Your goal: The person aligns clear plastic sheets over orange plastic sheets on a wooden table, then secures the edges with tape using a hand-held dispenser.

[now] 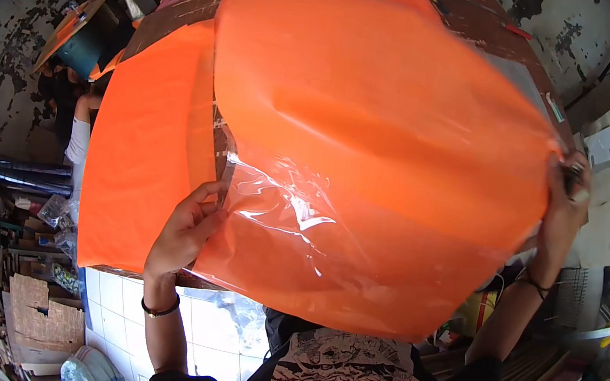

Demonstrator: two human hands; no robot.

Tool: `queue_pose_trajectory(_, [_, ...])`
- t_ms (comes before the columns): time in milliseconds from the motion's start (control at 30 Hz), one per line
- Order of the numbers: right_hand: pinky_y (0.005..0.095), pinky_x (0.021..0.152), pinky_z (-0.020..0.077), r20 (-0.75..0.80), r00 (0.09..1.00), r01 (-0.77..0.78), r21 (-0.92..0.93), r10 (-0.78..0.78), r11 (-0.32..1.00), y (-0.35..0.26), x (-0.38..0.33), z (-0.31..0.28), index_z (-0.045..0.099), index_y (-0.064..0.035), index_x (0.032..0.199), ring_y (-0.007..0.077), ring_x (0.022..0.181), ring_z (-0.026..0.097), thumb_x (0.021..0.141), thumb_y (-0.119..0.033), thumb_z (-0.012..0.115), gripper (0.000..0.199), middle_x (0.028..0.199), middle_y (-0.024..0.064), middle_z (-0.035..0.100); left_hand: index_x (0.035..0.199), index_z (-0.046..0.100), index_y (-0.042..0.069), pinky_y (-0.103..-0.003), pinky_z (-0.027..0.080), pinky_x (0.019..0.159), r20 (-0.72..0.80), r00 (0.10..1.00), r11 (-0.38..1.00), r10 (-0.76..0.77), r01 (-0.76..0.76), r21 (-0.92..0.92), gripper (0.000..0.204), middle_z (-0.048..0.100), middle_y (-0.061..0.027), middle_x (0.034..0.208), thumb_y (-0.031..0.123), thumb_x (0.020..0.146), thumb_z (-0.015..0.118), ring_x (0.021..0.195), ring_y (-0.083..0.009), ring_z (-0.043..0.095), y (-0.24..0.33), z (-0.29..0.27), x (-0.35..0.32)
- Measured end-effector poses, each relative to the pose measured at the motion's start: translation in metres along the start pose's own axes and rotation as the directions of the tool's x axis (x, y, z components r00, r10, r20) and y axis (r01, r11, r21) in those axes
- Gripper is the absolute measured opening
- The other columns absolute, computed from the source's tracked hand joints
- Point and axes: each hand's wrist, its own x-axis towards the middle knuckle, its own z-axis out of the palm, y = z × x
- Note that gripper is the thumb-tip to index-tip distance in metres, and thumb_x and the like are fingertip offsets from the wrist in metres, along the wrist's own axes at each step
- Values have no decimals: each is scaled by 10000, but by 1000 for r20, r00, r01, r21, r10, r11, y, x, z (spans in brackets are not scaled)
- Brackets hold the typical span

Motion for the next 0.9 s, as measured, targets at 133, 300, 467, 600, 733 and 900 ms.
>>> queue_pose_trajectory(133, [195,594,334,227,952,-170,-176,208,970,39,1,-1,542,-73,900,21,681,399,894,-91,673,133,775,-72,467,1309,423,-42,-198,407,651,1,999,998,-33,33,61,347,633,-53,917,-31,963,438,716,-32,497,-6,1,1])
queue_pose_trajectory(300, [191,614,359,411,863,-282,-87,293,955,55,-6,1,535,-63,902,26,692,437,887,-59,656,122,765,-55,492,1295,447,-44,-193,409,645,68,994,989,-80,71,132,345,628,-40,926,-22,951,462,706,-24,484,-15,-16,-3])
queue_pose_trajectory(467, [197,651,379,428,854,-282,-95,295,955,52,-8,7,531,-64,897,34,719,457,875,-64,663,134,801,-53,515,1284,474,-42,-179,395,616,104,978,983,-179,173,64,353,554,16,870,-3,937,524,704,-9,451,3,-4,9])
queue_pose_trajectory(600, [201,654,379,461,844,-228,-152,273,962,61,-8,6,534,-68,901,33,721,454,872,-82,666,136,803,-55,519,1221,524,-48,-191,420,643,100,993,969,63,-85,230,307,592,22,963,28,930,581,741,-7,458,-8,-4,40])
queue_pose_trajectory(733, [198,652,372,410,851,-280,-174,328,944,60,-11,5,534,-70,893,33,713,434,881,-99,659,129,777,-59,500,1217,546,-18,-212,442,737,130,983,940,131,-165,299,326,637,2,906,89,919,622,856,-33,534,29,-10,77])
queue_pose_trajectory(900, [202,518,387,426,646,-449,-458,633,767,11,-26,-10,527,-59,935,66,605,570,903,-147,650,155,850,35,651,1230,547,-15,-195,392,570,-6,1000,857,6,-2,515,406,592,27,704,154,886,683,626,-19,473,43,-59,113])
